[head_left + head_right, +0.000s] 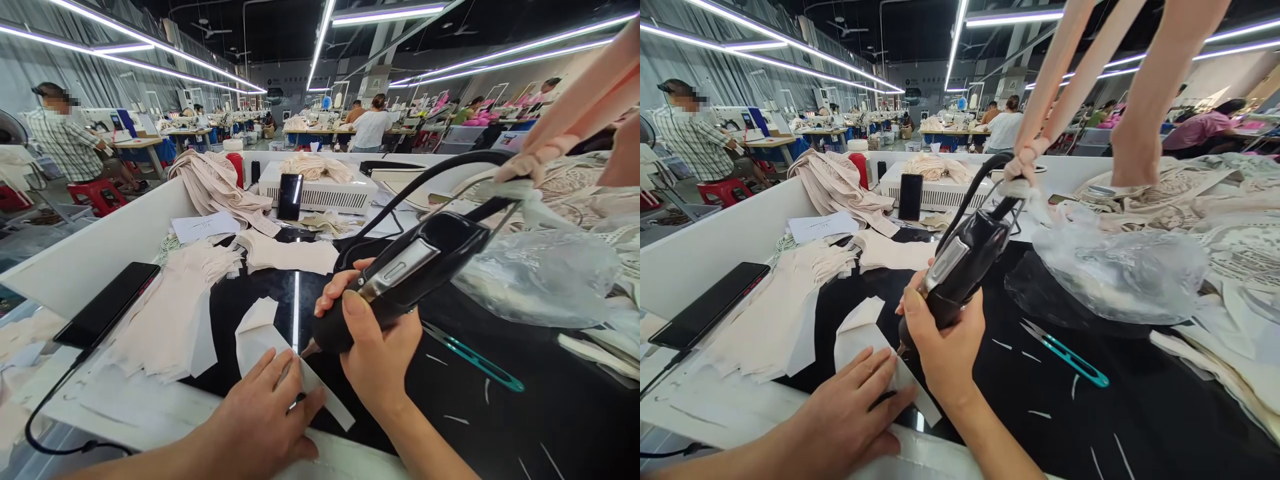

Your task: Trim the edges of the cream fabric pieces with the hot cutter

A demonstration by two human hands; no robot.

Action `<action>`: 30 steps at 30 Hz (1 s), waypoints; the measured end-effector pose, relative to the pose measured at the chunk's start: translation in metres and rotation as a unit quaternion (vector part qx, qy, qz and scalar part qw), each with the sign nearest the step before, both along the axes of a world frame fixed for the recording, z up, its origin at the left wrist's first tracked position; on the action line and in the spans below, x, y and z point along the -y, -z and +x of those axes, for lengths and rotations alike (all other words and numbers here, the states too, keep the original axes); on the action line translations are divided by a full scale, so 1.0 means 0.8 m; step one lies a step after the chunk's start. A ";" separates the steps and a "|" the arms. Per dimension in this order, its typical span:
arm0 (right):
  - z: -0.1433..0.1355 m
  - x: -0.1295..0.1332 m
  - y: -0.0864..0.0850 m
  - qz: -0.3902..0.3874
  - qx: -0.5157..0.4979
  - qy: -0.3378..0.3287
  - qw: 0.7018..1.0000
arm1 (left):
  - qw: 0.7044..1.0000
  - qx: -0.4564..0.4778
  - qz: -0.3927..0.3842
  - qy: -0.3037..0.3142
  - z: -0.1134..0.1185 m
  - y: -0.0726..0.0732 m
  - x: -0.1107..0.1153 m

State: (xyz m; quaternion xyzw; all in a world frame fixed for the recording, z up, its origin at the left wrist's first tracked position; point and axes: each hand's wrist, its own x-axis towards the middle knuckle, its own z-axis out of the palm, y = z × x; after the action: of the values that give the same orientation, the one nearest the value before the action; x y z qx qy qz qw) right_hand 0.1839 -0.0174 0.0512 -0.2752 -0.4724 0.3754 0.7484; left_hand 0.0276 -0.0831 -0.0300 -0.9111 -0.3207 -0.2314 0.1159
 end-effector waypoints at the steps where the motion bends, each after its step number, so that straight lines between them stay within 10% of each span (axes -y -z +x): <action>1: -0.001 -0.001 0.000 0.001 -0.003 -0.002 1.000 | 1.000 -0.001 -0.003 0.000 0.000 -0.001 0.000; 11: -0.005 -0.007 0.004 0.001 0.017 -0.011 1.000 | 1.000 0.020 -0.006 0.013 0.000 0.006 -0.002; 19: 0.038 -0.001 -0.006 0.004 0.058 0.023 0.998 | 0.977 0.037 -0.205 0.035 -0.029 -0.049 -0.024; 24: 0.077 0.010 -0.008 0.019 0.143 0.048 0.988 | 0.972 -0.006 -0.225 0.064 -0.053 -0.050 -0.048; 30: 0.091 0.023 -0.021 -0.041 0.252 0.154 0.955 | 0.977 -0.130 -0.153 -0.076 -0.021 -0.040 -0.044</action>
State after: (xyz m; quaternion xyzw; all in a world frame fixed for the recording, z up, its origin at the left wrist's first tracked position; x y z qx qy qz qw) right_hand 0.2570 -0.0361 0.0683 -0.4606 -0.5817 0.1932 0.6420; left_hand 0.0105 -0.0482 0.0018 -0.9133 -0.4027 -0.0500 0.0334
